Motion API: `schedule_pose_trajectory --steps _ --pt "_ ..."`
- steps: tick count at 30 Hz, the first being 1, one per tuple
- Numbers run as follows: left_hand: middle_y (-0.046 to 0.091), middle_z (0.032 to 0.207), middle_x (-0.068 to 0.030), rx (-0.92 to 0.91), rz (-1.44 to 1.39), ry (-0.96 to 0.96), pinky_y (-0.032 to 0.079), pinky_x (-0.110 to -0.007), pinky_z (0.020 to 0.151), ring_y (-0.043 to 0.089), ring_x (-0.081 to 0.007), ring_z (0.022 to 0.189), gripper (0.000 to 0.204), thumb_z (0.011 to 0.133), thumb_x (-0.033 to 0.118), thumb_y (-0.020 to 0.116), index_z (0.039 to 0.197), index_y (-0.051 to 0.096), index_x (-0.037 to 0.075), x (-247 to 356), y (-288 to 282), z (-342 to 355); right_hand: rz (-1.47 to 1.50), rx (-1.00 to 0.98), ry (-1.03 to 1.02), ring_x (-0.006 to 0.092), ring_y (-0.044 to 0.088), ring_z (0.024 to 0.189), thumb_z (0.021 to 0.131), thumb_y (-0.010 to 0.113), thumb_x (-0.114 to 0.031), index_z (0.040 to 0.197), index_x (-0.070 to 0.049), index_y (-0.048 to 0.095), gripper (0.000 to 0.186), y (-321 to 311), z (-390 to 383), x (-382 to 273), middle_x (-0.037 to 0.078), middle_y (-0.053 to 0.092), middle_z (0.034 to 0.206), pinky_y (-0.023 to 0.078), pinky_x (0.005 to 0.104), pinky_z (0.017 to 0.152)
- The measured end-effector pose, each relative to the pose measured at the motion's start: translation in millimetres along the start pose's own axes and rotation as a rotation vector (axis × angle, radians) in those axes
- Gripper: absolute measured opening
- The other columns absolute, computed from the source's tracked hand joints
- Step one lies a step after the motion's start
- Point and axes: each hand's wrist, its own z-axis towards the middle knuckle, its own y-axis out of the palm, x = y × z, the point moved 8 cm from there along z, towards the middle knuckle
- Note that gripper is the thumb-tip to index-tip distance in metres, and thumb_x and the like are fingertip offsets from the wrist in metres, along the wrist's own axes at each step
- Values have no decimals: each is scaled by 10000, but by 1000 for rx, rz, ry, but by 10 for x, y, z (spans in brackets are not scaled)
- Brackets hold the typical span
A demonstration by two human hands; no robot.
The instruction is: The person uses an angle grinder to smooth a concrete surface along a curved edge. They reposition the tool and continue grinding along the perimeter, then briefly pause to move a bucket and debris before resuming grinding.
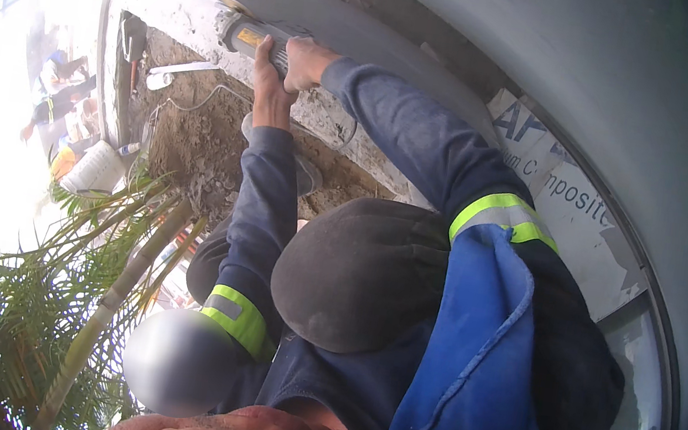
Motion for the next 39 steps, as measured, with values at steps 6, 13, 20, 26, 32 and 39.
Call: schedule_pose_trajectory --steps 6,13,20,26,32,39 --pt "715 1040 -114 -21 -24 40 609 -391 843 728 -244 914 346 1004 299 642 1211 614 24 -142 75 -159 -10 58 -27 446 729 1027 672 825 -154 1166 131 621 605 -61 -271 101 345 714 1068 598 470 881" --pt "710 1055 -112 -39 8 39 593 -406 876 719 -258 950 359 1022 347 601 1209 598 41 -315 124 -301 -32 80 4 454 725 1054 663 857 -173 1171 138 605 646 -75 -456 220 352 710 1103 604 474 905" --pt "708 1065 -119 -41 48 63 598 -412 875 719 -262 959 373 1020 339 604 1231 589 32 -218 103 -194 56 73 -6 450 721 1062 690 828 -149 1212 147 577 650 -14 -269 247 358 701 1106 599 464 898" --pt "706 1094 -126 -10 24 50 597 -408 890 720 -267 974 405 1010 336 620 1263 586 21 -135 58 -82 66 23 12 425 745 1000 685 835 -161 1163 156 591 623 -67 -212 130 347 715 1040 604 454 832" --pt "705 1082 -121 -3 36 57 598 -397 876 720 -259 957 415 997 335 641 1261 593 18 -27 60 -33 54 11 -8 397 757 967 684 835 -171 1071 137 659 525 -59 -91 61 312 735 996 602 450 800" --pt "703 1087 -134 8 17 12 599 -407 884 720 -273 968 410 1002 326 636 1258 589 10 4 75 -12 10 3 5 390 757 959 688 837 -182 1059 114 686 498 -83 -43 11 297 742 1017 602 443 823"
